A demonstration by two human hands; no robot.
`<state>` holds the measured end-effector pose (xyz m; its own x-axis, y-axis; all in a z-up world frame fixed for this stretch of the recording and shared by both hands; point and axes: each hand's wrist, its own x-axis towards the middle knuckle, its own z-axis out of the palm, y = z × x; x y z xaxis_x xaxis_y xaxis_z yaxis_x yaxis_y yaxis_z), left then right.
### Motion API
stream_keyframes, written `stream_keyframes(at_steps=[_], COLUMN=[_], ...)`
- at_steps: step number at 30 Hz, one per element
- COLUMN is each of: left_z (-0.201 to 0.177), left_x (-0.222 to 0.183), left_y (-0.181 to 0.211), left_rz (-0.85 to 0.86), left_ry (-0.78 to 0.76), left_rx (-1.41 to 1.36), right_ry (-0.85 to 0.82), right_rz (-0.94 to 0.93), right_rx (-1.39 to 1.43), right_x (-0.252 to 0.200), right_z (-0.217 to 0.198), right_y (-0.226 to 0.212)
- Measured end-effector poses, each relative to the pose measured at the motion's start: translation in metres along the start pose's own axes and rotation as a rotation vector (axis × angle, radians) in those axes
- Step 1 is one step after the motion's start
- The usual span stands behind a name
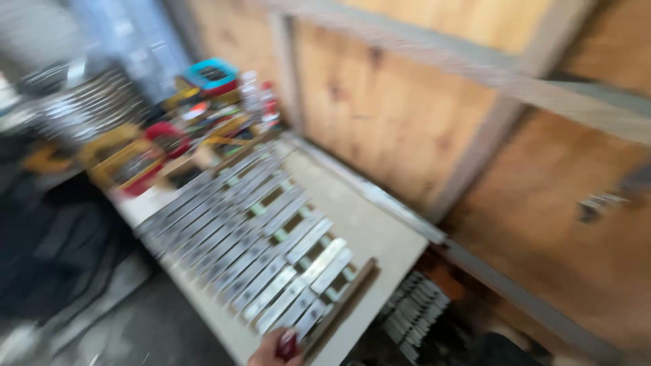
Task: Assembling a glockenspiel by fastening metal bars to a frame using a screwdriver
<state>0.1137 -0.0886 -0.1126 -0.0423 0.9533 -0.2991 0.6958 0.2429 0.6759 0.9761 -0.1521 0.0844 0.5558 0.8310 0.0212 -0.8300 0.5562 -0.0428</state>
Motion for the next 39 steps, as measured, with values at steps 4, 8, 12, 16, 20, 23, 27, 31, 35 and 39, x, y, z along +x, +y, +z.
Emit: stream_keyframes(at_steps=[4,8,12,16,20,23,27,31,35,39], left_z=[-0.119,-0.128,-0.122,-0.128,-0.147,-0.167,-0.188,-0.165,-0.193,-0.186], left_x=[-0.039,-0.048,-0.050,-0.056,-0.061,-0.062,-0.054,-0.033,-0.002,0.046], left_y=[0.127,0.124,0.109,0.106,0.089,0.072,0.051,0.015,0.064,0.098], left_rz=[-0.230,-0.258,-0.170,-0.150,-0.102,-0.034,-0.001,0.263,0.215,0.280], left_ry=[-0.303,-0.290,-0.235,-0.317,-0.401,-0.522,-0.484,-0.291,-0.333,-0.212], left_rx=[-0.129,-0.209,-0.251,-0.296,-0.165,-0.159,-0.073,0.026,0.070,-0.035], right_ry=[0.033,-0.003,0.002,0.139,-0.005,0.099,0.069,0.196,0.336,0.410], right_rz=[0.084,-0.025,-0.258,0.865,1.013,1.003,0.908,0.645,0.628,0.390], right_rx=[-0.683,-1.368,-2.034,-2.287,-2.064,-1.619,-1.712,-1.665,-1.463,-1.473], right_x=[0.055,-0.084,-0.264,-0.324,-0.379,-0.405,-0.422,-0.440,-0.401,-0.327], right_z=[-0.008,-0.007,0.087,0.065,-0.010,-0.014,-0.046,-0.039,0.012,-0.019], right_y=[0.150,0.234,0.374,0.492,0.582,0.621,0.645,0.671,0.708,0.737])
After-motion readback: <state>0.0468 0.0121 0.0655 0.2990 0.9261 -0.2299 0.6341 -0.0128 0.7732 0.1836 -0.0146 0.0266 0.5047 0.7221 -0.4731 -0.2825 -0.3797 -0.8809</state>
